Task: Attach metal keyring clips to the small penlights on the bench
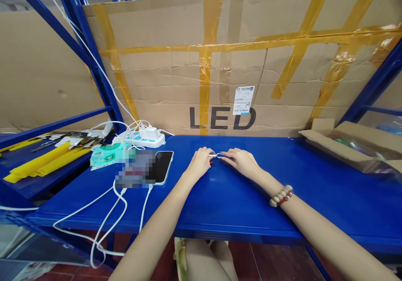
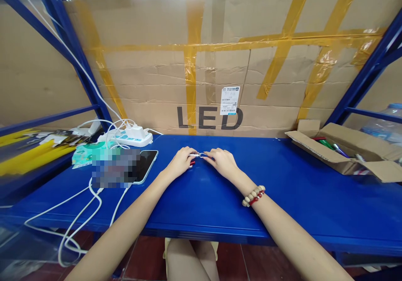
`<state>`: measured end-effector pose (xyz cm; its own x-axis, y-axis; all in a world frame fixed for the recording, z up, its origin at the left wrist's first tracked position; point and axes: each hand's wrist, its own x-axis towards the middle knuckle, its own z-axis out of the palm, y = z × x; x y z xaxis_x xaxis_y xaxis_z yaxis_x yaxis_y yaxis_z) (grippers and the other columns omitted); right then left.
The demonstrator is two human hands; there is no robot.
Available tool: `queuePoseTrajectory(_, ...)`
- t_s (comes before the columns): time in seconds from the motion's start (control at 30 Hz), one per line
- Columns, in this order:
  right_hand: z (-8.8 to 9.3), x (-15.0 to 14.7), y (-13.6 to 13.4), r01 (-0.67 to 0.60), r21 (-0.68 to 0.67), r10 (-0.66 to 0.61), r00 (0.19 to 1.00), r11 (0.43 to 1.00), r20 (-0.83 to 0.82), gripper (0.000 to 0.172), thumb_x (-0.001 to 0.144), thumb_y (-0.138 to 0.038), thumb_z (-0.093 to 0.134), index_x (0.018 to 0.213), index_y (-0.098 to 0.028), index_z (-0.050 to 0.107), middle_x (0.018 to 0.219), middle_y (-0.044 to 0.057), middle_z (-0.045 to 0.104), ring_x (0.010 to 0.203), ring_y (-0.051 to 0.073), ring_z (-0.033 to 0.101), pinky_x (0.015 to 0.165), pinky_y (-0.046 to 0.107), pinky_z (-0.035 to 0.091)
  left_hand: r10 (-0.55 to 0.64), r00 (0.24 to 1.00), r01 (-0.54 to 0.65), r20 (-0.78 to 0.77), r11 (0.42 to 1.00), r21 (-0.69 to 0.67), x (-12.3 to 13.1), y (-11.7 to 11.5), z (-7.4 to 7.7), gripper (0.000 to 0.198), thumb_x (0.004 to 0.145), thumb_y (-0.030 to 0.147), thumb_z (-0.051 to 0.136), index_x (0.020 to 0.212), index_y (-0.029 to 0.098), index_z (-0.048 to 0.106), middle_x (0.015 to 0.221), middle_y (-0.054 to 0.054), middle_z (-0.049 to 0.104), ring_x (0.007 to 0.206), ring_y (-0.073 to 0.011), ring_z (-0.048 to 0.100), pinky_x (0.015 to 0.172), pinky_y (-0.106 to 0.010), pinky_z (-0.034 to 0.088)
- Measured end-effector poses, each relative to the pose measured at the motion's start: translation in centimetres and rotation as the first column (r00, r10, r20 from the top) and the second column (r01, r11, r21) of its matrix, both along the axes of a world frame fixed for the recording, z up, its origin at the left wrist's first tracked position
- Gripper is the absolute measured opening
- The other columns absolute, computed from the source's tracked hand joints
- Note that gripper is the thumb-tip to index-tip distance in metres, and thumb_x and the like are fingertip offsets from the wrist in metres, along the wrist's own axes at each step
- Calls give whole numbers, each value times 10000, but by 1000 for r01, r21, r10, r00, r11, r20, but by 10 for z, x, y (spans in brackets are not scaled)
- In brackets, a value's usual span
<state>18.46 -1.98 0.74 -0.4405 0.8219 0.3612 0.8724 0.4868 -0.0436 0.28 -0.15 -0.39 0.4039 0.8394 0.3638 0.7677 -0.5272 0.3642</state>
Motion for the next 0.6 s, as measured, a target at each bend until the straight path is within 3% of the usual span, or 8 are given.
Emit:
queuePoseTrajectory(0.13, -3, -3, 2, 22, -37, -21, 999, 999, 44, 255, 882, -340, 480, 1043, -253, 659, 901, 33, 672, 852, 183, 594, 671, 271, 409, 95, 986, -101, -139, 994, -40, 1, -5, 5, 247, 856, 182, 449, 988, 180, 659, 1001, -84, 651, 965, -214, 565, 871, -330, 418)
queuePoseTrajectory(0.27, -3, 2, 6, 38, 8, -38, 999, 999, -18, 235, 854, -257, 511, 1033, -239, 662, 969, 36, 665, 900, 183, 585, 680, 266, 417, 164, 978, -171, -133, 985, -40, 0, -7, 9, 245, 851, 202, 477, 992, 175, 675, 1007, -86, 663, 960, -221, 576, 855, -320, 413)
queuePoseTrajectory(0.43, 5, 20, 10, 200, 91, -175, 958, 976, -228, 218, 819, -233, 507, 932, -248, 693, 907, 10, 674, 756, 143, 597, 567, 237, 402, 252, 959, -257, -128, 966, -19, -2, -7, 11, 229, 847, 210, 492, 977, 179, 678, 1012, -89, 672, 986, -241, 564, 832, -338, 393)
queuePoseTrajectory(0.6, 11, 33, 11, 295, -5, -285, 917, 955, -278, 177, 762, -244, 556, 853, -267, 706, 875, -23, 695, 709, 137, 600, 521, 230, 375, 277, 947, -281, -161, 960, -2, -4, -6, 11, 204, 837, 208, 521, 978, 198, 668, 1018, -77, 668, 978, -219, 564, 833, -320, 366)
